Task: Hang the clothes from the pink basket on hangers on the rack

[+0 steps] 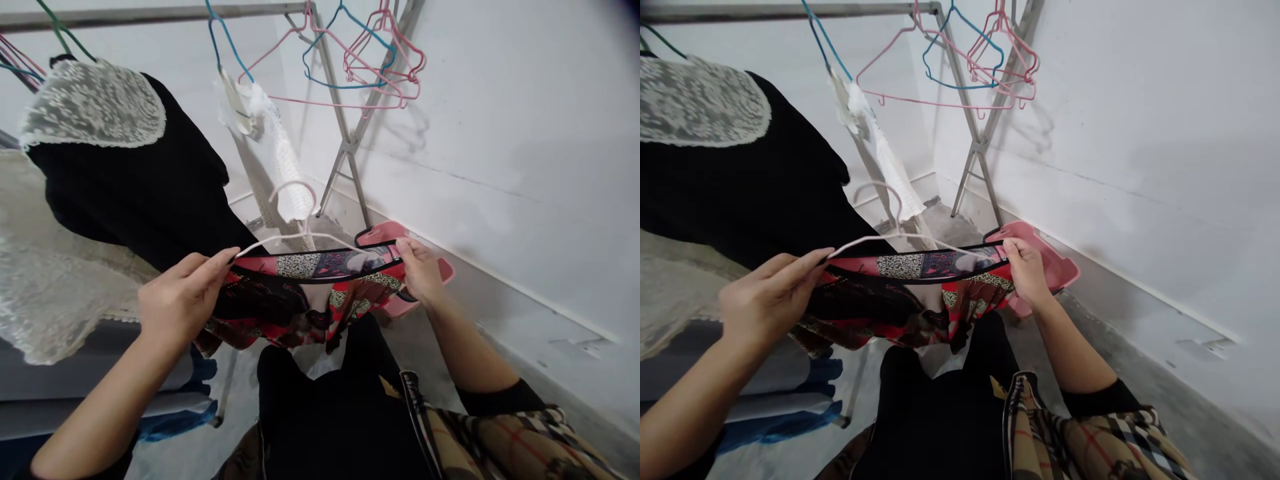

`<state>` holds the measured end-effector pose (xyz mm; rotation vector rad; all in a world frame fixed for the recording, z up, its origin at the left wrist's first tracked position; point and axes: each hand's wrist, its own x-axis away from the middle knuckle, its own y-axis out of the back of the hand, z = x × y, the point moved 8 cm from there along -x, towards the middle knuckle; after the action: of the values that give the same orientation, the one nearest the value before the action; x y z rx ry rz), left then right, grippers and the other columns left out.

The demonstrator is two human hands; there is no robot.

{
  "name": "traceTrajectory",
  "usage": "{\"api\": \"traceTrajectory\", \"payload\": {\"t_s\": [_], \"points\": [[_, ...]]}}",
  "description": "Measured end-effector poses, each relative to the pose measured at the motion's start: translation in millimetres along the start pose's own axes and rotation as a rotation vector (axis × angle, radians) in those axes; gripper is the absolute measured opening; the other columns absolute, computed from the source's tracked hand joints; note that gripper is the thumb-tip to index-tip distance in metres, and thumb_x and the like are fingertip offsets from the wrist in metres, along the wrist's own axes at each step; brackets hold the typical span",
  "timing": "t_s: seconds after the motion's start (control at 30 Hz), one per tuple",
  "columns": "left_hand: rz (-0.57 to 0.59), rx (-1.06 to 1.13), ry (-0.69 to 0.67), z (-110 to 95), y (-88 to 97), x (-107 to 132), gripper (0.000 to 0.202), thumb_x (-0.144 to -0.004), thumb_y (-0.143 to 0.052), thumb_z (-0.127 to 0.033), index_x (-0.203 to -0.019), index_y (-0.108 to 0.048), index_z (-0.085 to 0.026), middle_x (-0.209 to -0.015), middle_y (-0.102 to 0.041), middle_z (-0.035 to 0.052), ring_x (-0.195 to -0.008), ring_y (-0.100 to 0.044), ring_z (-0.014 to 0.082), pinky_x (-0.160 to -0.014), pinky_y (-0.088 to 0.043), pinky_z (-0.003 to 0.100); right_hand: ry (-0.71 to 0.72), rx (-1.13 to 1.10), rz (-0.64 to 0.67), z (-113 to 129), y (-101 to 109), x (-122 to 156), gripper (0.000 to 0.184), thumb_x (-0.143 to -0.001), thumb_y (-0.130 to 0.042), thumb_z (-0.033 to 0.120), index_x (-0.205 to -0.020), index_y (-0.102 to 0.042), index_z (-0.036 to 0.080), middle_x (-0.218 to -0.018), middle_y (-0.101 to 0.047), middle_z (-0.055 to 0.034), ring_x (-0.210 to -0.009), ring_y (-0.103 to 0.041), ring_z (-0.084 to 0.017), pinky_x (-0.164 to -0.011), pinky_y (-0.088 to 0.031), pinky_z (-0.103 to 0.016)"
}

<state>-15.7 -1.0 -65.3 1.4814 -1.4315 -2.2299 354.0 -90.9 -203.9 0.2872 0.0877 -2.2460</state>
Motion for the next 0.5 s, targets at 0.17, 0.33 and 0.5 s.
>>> {"api": "traceTrajectory", "payload": {"t_s": [0.17,0.33,0.5], "points": [[0.133,0.089,-0.034,-11,-18.6,6,0.034,-0.097,-0.043,-0.031,-0.119,-0.068,-0.036,-0.077,-0.063,-0.0004,-0.061,-0.055,0.0132,-0.047,-0.031,0.025,0.248,0.248,0.154,56,6,10,0.037,-0.090,-0.051,0.054,-0.088,-0.070,0.022,-0.083,-0.068,-0.0045,-0.081,-0.064,-0.019,-0.074,-0.053,-0.033],[0.088,0.467,0.062,-4,-27.1,-4,0.026,-0.093,-0.053,-0.033,-0.108,-0.072,-0.023,-0.069,-0.062,-0.0006,-0.061,-0.057,0.0105,-0.060,-0.044,0.021,0.594,0.425,0.442,103,6,28,0.036,-0.088,-0.058,0.043,-0.122,-0.064,0.030,-0.119,-0.066,-0.0071,-0.115,-0.060,-0.023,-0.096,-0.049,-0.037],[0.095,0.665,0.091,-7,-37.1,-15,0.027,-0.091,-0.056,-0.033,-0.106,-0.073,-0.018,-0.071,-0.066,0.0010,-0.063,-0.060,0.0119,-0.061,-0.046,0.021,0.524,0.561,0.439,93,31,18,0.025,-0.092,-0.052,0.045,-0.096,-0.073,0.033,-0.073,-0.070,-0.0036,-0.060,-0.065,-0.017,-0.055,-0.053,-0.027]]}}
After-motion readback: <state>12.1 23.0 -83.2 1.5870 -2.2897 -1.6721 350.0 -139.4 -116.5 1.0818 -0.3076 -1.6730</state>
